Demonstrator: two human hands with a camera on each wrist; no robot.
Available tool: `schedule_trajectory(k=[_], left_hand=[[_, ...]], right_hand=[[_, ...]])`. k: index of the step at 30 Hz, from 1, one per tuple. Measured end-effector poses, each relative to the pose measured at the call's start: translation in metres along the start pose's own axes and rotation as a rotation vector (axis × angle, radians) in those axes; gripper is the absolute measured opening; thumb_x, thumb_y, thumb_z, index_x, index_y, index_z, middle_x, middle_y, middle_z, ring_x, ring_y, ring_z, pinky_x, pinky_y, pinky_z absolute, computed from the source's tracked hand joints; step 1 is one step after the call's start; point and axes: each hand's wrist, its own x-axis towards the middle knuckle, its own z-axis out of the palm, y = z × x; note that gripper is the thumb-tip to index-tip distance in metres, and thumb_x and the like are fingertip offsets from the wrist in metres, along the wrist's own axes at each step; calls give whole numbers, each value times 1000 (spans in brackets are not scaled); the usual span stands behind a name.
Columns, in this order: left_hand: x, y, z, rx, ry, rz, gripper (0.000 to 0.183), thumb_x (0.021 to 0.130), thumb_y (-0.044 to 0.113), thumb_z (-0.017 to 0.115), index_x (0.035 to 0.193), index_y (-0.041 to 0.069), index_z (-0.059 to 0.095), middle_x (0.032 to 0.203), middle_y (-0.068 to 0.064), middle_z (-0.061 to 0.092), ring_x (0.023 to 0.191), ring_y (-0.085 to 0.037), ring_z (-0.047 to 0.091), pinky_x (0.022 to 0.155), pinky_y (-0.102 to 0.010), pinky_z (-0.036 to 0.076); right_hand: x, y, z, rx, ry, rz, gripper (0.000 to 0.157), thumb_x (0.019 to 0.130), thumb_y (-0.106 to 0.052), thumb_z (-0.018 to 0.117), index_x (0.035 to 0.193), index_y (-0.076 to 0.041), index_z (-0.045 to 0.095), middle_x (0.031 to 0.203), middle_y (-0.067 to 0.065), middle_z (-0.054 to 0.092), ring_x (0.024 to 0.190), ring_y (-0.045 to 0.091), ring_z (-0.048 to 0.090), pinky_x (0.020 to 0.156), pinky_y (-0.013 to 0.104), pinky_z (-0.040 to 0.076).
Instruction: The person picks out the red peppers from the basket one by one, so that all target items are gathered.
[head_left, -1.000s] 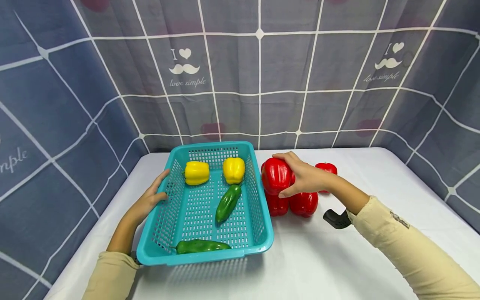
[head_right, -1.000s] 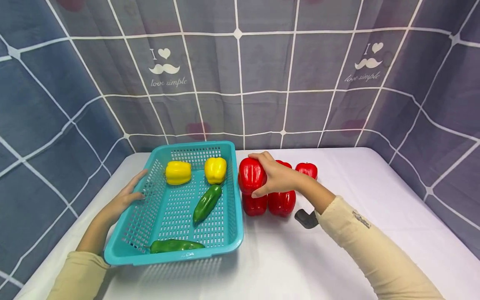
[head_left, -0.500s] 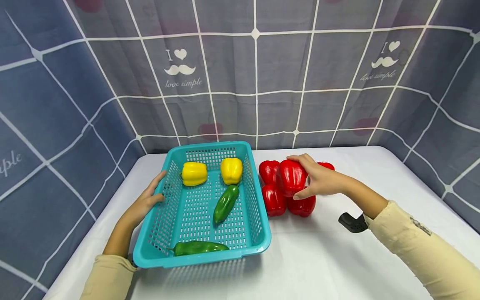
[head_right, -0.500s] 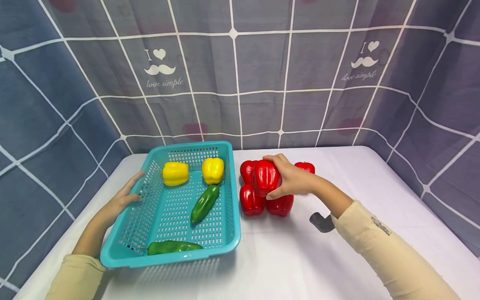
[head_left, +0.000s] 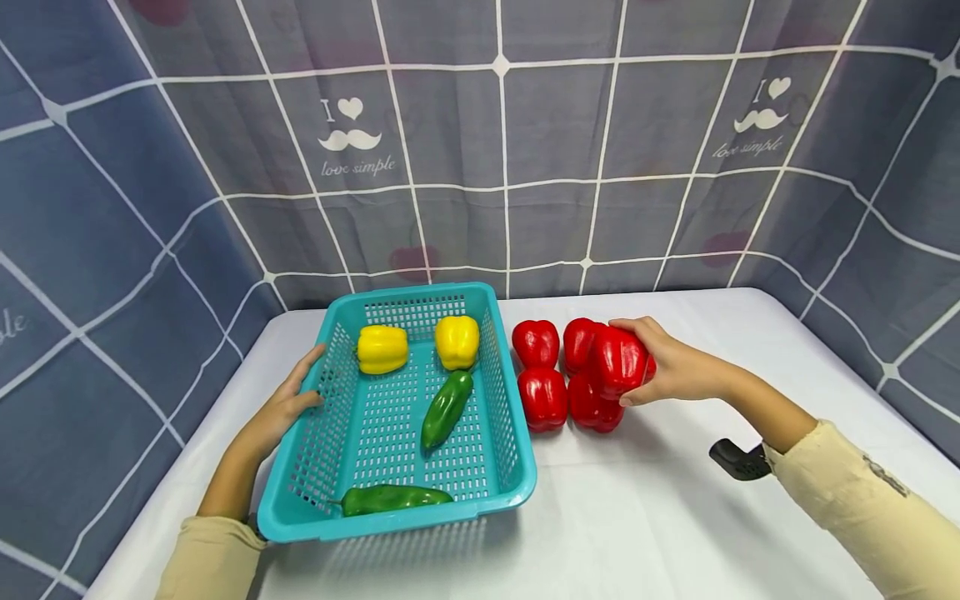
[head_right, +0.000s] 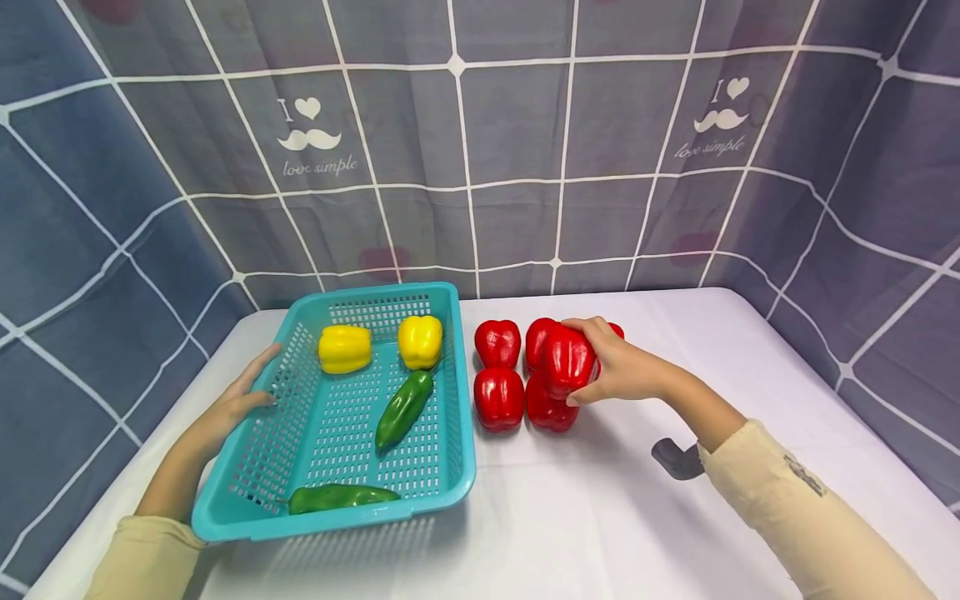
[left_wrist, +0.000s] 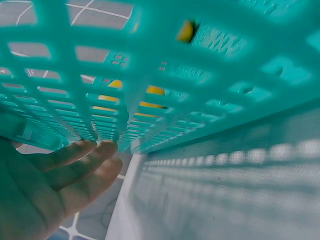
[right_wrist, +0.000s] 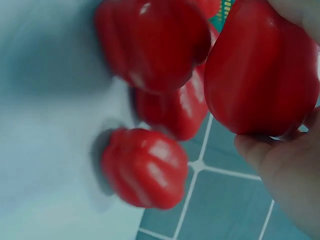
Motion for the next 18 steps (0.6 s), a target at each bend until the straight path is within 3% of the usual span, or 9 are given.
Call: schedule_trajectory(k=[5,9,18], left_hand=[[-1,1,0,4,-2,8,78,82,2,39,147,10,-3,150,-24,-4,129,-48,15,75,-17,43],[-1,1,-1,-3,1,5,78,82,1,40,147,11,-2,150,-24,-4,130,-46,14,76,-13,40],[-1,2,1,-29,-2,-2,78,82,1,39,147,9,-3,150,-25,-4,129,-46,14,77,-13,40]], right_hand=[[-13,12,-1,-63,28,16,92,64,-26,80,137,-8,28,125,12,37,114,28,39,83,38,48],[-22,22,-2,-57,42,38,91,64,-27,80,136,-9,29,121,12,38,112,29,40,77,31,49],[-41,45,-1,-67,43,52,95,64,-29,81,138,-6,26,123,14,37,114,31,38,78,30,48]])
